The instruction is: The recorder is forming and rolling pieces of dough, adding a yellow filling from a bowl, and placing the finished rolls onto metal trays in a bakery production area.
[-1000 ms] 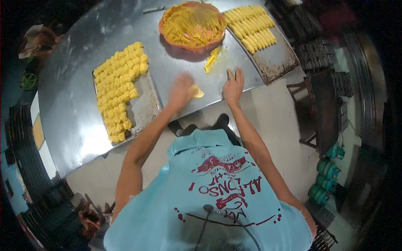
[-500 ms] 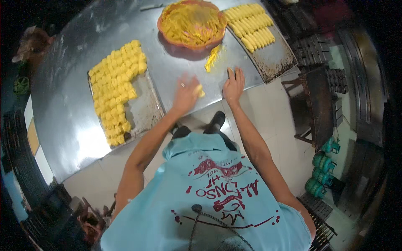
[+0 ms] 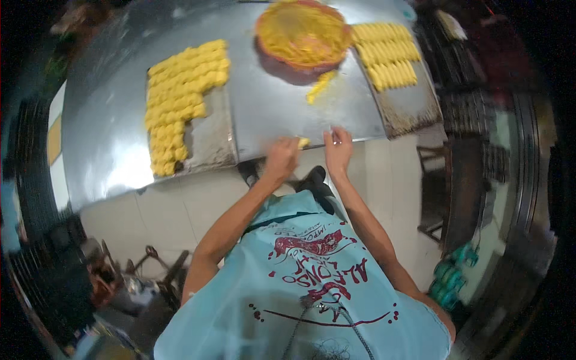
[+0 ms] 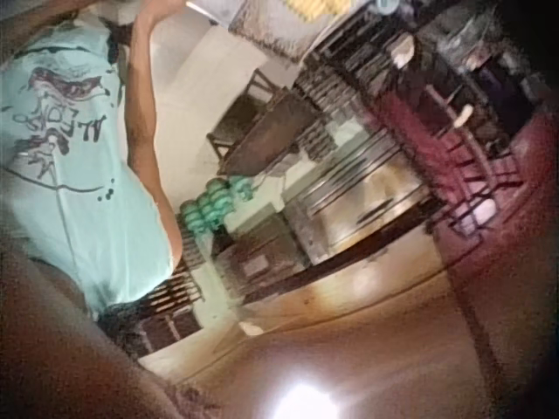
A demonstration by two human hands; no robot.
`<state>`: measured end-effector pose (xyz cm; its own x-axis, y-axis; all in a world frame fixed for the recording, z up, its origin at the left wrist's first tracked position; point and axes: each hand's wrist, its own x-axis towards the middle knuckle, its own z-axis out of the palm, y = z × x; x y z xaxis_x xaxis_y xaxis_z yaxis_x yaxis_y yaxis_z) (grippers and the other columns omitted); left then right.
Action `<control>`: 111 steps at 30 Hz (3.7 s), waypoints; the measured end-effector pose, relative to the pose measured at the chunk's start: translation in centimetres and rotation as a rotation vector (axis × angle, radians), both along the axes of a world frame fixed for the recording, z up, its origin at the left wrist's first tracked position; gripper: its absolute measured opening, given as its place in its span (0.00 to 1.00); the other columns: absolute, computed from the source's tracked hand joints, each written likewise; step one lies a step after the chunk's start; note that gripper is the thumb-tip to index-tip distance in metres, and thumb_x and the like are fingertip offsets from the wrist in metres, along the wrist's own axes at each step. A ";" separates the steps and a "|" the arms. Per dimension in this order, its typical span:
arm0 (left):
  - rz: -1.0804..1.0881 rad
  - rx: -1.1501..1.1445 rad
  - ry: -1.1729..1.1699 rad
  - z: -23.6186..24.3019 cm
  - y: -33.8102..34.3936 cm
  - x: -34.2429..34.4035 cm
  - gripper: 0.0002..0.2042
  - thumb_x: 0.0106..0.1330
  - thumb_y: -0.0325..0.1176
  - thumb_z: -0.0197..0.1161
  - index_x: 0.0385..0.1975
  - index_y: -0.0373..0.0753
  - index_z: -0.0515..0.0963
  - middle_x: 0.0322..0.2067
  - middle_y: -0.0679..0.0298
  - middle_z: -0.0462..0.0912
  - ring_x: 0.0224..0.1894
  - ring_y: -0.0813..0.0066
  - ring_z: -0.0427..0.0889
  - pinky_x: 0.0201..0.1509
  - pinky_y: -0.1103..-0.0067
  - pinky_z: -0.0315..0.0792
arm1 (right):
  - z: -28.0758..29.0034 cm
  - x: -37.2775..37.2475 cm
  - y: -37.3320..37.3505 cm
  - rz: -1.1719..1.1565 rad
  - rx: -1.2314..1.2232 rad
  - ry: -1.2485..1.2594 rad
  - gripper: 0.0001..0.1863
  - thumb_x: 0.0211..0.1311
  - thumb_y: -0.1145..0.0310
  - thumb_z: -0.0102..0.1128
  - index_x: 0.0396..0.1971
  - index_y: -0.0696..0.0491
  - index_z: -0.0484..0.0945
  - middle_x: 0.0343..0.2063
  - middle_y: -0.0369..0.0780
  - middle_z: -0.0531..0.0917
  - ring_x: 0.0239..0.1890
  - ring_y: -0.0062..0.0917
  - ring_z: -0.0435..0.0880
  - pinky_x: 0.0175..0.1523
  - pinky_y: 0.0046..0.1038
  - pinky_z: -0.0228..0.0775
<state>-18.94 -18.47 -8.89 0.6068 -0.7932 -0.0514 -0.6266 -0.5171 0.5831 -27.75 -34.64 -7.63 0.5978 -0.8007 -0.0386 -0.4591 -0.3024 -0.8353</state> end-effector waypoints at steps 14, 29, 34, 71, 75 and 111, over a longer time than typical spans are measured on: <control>0.358 0.187 -0.425 3.6 24.1 17.0 0.07 0.58 0.28 0.60 0.35 0.37 0.78 0.45 0.48 0.75 0.42 0.50 0.77 0.48 0.61 0.73 | 0.3 8.0 10.2 0.122 1.275 -0.156 0.19 0.64 0.67 0.63 0.50 0.64 0.74 0.40 0.45 0.83 0.44 0.34 0.83 0.53 0.36 0.75; 0.621 -0.216 0.467 13.1 20.9 14.2 0.03 0.60 0.21 0.59 0.33 0.32 0.76 0.33 0.62 0.76 0.38 0.68 0.77 0.43 0.75 0.71 | 3.5 -2.1 -17.4 -0.341 0.531 -0.299 0.11 0.59 0.73 0.63 0.41 0.60 0.82 0.31 0.37 0.84 0.31 0.24 0.81 0.34 0.25 0.71; 0.818 -0.843 0.992 11.3 15.4 8.8 0.15 0.65 0.30 0.62 0.51 0.36 0.74 0.50 0.52 0.79 0.48 0.60 0.81 0.51 0.66 0.78 | 8.3 1.5 -37.6 -0.455 -0.248 -0.163 0.17 0.55 0.71 0.66 0.46 0.55 0.85 0.35 0.43 0.87 0.38 0.27 0.86 0.44 0.28 0.77; 0.149 -0.278 0.318 -0.8 -5.7 11.4 0.13 0.60 0.34 0.61 0.42 0.42 0.85 0.34 0.49 0.86 0.37 0.48 0.85 0.43 0.60 0.78 | 0.0 8.4 6.6 0.082 -0.667 0.597 0.26 0.58 0.67 0.55 0.59 0.47 0.77 0.72 0.56 0.54 0.74 0.60 0.45 0.69 0.67 0.43; 0.083 -0.247 0.180 -2.0 -4.9 11.9 0.15 0.62 0.37 0.59 0.48 0.44 0.82 0.31 0.47 0.84 0.37 0.47 0.84 0.44 0.58 0.76 | -3.4 7.6 5.4 0.190 -0.759 0.410 0.27 0.58 0.69 0.55 0.61 0.44 0.76 0.72 0.57 0.52 0.74 0.61 0.45 0.68 0.69 0.42; 0.349 -0.320 0.372 0.0 -3.3 10.9 0.10 0.62 0.32 0.61 0.40 0.36 0.81 0.32 0.52 0.83 0.32 0.56 0.82 0.40 0.67 0.76 | 5.5 11.1 -8.0 0.356 -0.607 0.322 0.34 0.46 0.75 0.64 0.59 0.45 0.78 0.74 0.53 0.48 0.76 0.57 0.39 0.71 0.67 0.35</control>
<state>-8.05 -21.81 -8.90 0.8214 -0.5611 -0.1019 -0.1754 -0.4186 0.8911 -16.64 -42.68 -2.13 0.8571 -0.4984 0.1300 -0.4403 -0.8399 -0.3174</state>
